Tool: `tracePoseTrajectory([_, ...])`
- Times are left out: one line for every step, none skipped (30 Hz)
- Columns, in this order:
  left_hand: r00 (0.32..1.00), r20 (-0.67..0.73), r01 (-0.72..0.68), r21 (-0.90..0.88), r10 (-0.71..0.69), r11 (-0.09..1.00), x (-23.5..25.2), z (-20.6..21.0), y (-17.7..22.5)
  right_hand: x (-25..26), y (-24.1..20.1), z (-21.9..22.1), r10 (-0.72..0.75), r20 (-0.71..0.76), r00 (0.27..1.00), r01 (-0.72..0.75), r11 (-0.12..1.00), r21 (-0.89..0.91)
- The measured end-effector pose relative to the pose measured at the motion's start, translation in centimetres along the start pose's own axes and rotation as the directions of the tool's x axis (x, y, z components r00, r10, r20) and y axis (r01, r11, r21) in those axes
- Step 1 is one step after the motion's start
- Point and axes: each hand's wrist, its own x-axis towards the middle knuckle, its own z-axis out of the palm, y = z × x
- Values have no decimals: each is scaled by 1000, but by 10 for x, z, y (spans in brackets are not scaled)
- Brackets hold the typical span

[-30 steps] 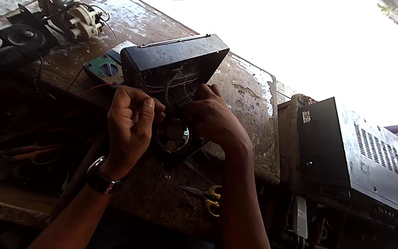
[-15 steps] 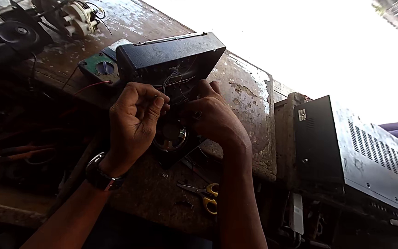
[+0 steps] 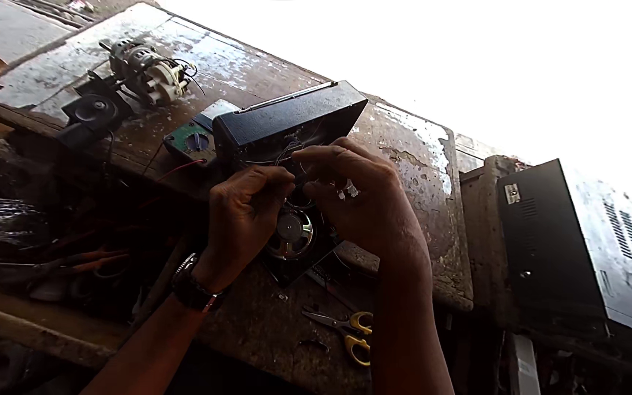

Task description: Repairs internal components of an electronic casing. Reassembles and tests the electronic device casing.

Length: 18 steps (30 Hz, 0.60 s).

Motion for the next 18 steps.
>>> tracePoseTrajectory([1000,7,1,23,-2,1000,1,0,1,1,0,2,-13,-10,1000,13,1000,9])
tracePoseTrajectory([1000,19,8,48,-9,999,3,1,3,1,1,5,-22,-26,999,22,1000,4])
tracePoseTrajectory([999,29,16,57,-17,998,3,1,5,1,2,7,-29,-46,999,29,1000,-5])
tracePoseTrajectory([999,35,23,48,-24,999,4,2,7,1,2,9,-38,-71,997,37,999,-16])
tracePoseTrajectory([999,38,27,36,-29,999,4,2,8,1,3,10,-56,-98,994,53,998,-27])
tracePoseTrajectory([999,38,34,30,-35,999,4,2,9,1,3,11,-76,-114,990,71,996,-46])
tracePoseTrajectory([999,36,39,33,-40,999,3,2,10,1,3,11,-90,-119,989,82,994,-70])
tracePoseTrajectory([999,30,40,33,-41,999,3,1,11,1,2,11,-92,-111,990,82,993,-89])
tracePoseTrajectory([999,22,38,29,-38,999,2,1,11,0,3,11,-86,-93,992,76,992,-102])
tracePoseTrajectory([999,17,38,26,-38,999,2,2,11,0,3,10,-79,-69,994,71,991,-111])
tracePoseTrajectory([999,12,39,24,-39,999,1,2,11,0,4,10,-78,-45,996,72,991,-114])
tracePoseTrajectory([999,6,41,24,-41,999,0,2,11,0,5,11,-77,-23,997,74,991,-111])
tracePoseTrajectory([999,3,42,21,-42,999,-2,3,10,0,6,11,-69,0,998,69,992,-104])
tracePoseTrajectory([999,3,44,16,-44,999,-3,3,9,0,6,11,-61,21,998,63,994,-94])
tracePoseTrajectory([999,6,53,10,-53,999,-4,3,8,0,6,11,-57,39,998,60,994,-86])
tracePoseTrajectory([998,13,67,6,-67,998,-5,3,8,0,6,12,-57,47,997,61,995,-82])
tracePoseTrajectory([997,17,78,9,-78,997,-5,3,9,0,6,13,-69,41,997,72,994,-79])
tracePoseTrajectory([996,16,83,11,-83,997,-5,3,9,0,6,14,-80,33,996,82,993,-80])
